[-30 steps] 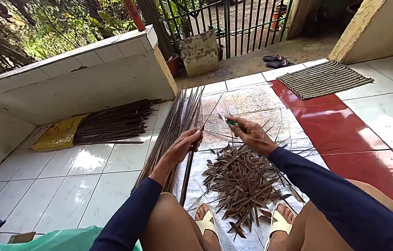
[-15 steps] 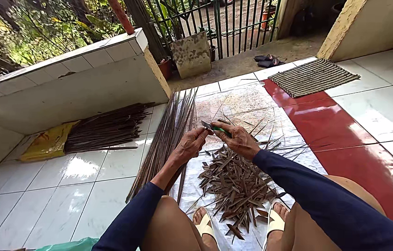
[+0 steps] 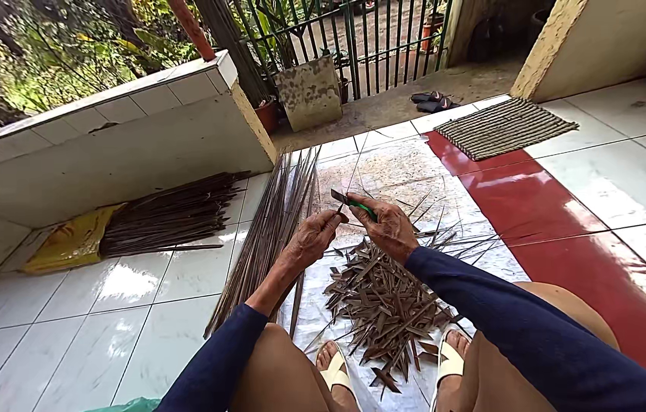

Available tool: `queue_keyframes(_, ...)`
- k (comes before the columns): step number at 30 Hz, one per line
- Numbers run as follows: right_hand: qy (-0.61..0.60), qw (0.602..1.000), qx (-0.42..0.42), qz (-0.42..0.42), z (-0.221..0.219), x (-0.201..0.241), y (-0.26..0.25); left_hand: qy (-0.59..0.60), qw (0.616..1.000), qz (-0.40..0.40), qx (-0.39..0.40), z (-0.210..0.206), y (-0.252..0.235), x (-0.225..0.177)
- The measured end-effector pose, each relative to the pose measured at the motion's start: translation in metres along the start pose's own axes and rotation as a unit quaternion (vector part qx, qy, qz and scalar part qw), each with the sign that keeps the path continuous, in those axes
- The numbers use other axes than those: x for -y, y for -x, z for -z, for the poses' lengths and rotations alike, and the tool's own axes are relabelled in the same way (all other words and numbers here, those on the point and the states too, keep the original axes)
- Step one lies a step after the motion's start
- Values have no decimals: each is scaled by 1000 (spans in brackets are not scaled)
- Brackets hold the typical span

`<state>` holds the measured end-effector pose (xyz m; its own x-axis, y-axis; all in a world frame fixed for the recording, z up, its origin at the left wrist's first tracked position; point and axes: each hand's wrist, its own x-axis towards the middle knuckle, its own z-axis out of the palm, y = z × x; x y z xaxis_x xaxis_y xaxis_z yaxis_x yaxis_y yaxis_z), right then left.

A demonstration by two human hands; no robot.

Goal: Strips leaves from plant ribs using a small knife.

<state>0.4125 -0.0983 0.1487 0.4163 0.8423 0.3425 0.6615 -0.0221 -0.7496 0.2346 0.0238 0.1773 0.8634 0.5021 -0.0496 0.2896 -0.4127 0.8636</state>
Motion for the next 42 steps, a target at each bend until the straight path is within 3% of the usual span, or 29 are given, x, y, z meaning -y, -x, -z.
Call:
queue_keyframes(13,-68,994,-63,-65,29,-19,-27,-86,996,-20,25,-3,6,-5)
queue_keyframes(33,-162,966,-153,-128,78,-66,-52,-81,996,-7,43,-5,19,-12)
queue_keyframes(42,-201,929,-224,-215,114,-97,-50,-86,995,10,41,0,24,-6)
